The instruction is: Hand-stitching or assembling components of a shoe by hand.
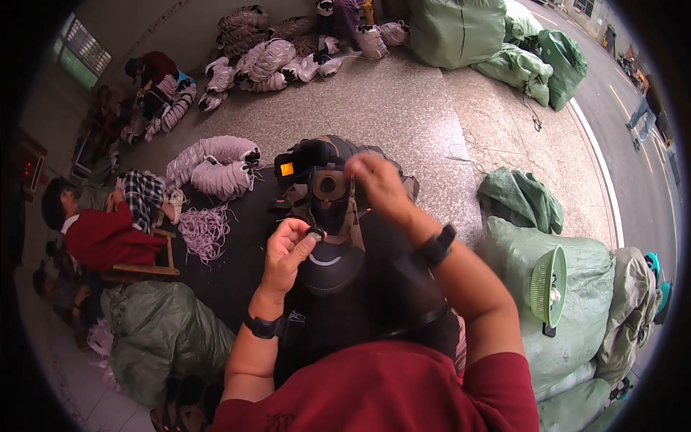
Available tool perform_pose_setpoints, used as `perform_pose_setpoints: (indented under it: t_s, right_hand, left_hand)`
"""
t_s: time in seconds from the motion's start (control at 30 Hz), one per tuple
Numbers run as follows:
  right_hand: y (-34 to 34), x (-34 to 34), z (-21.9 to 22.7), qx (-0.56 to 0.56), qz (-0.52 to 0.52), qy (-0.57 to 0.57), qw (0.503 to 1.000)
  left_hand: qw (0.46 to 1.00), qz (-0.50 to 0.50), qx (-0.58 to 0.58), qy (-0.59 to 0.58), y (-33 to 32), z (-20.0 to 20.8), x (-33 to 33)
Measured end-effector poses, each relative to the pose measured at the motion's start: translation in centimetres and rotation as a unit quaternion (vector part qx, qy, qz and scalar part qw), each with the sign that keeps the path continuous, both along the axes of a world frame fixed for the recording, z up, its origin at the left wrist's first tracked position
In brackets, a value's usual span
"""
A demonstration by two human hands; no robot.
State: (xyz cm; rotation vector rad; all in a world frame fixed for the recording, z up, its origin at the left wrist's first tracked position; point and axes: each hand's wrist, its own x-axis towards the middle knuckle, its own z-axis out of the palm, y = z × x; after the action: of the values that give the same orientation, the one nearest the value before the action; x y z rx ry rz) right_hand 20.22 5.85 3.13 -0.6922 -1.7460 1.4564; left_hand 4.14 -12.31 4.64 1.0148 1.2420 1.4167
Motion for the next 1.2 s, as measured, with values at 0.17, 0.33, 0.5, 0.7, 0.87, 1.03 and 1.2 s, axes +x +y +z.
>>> perform_pose_setpoints:
  t_s: [0.17, 0.33, 0.5, 0.7, 0.87, 1.03, 1.2]
  right_hand:
    - [6.6, -1.9, -0.3, 0.11, -0.078, -0.013, 0.991]
    - [5.6, -3.6, 2.2, 0.097, 0.072, -0.047, 0.992]
    - [0.7, -3.0, 4.7, 0.199, 0.08, -0.053, 0.975]
    - [-4.3, 0.2, 3.9, 0.171, 0.109, -0.045, 0.978]
    - [-6.8, 1.3, 0.2, 0.179, 0.077, -0.058, 0.979]
    - [-7.1, 1.6, 0.8, 0.157, 0.051, -0.046, 0.985]
    - [-7.0, 2.3, 0.2, 0.153, 0.055, -0.071, 0.984]
  left_hand:
    - [1.0, 0.013, -0.01, -0.023, 0.6, 0.8, 0.1]
    - [0.999, 0.039, 0.0, -0.029, 0.6, 0.6, -0.3]
    - [0.996, 0.084, 0.009, -0.016, 0.5, 0.8, -0.4]
    - [0.992, 0.123, 0.031, -0.017, 0.7, 1.5, 0.1]
    - [0.991, 0.127, 0.041, 0.022, 1.0, 2.5, 1.4]
    - [0.986, 0.133, 0.045, 0.091, 1.6, 2.8, 3.2]
    - [0.983, 0.124, 0.044, 0.129, 1.8, 2.4, 3.9]
